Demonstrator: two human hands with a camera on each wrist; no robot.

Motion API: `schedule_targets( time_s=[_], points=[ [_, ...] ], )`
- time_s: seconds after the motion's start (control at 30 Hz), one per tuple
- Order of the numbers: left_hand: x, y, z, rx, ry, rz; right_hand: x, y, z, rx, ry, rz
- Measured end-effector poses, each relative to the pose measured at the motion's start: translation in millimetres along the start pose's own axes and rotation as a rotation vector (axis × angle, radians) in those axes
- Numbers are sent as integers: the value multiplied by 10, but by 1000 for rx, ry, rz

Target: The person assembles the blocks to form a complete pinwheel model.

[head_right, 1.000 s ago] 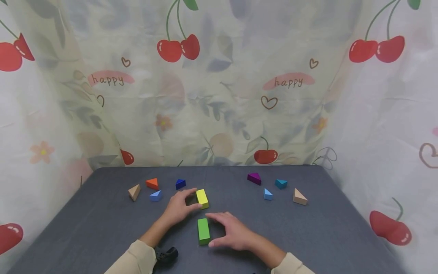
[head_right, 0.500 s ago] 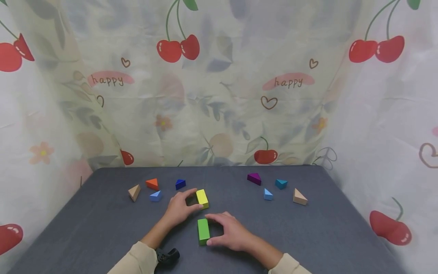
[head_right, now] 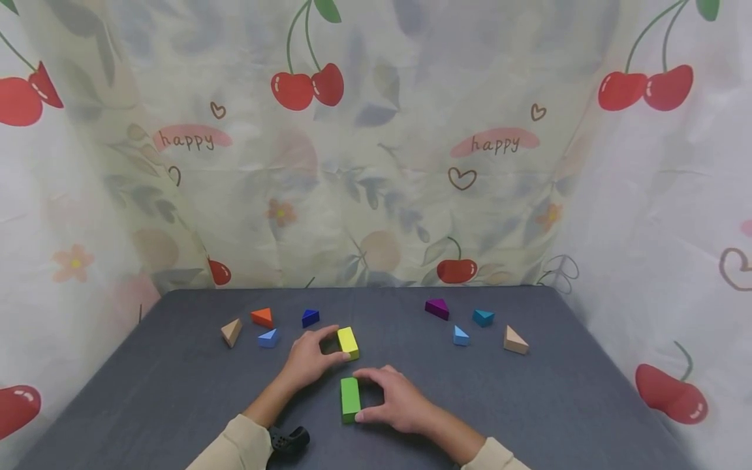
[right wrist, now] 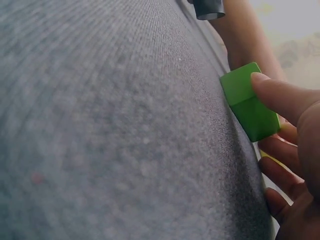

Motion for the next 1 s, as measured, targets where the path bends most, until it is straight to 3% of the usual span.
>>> schedule_targets(
  time_s=[0.23,0.47,0.7,1.0],
  points=[
    [-17,2,-1,11,9,-7,12,13,8,-3,7,16],
    [-46,16,-14,5,18,-72,-4,35,10,0,14,42],
    [-78,6,-51,30,23,-154,-78,59,-12,4,-11,66],
    [-117,10,-139,2,46,-201,-162,37,-36,-14,-53,52]
  ],
)
Point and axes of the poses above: each hand's wrist, its own z-axis towards the middle knuckle, its own x-axis out of the palm, y = z × x, the point moved 6 cm from there along z, towards the middle knuckle, and after that the axes turned 8 degrees about x, right-handed, at the moved point
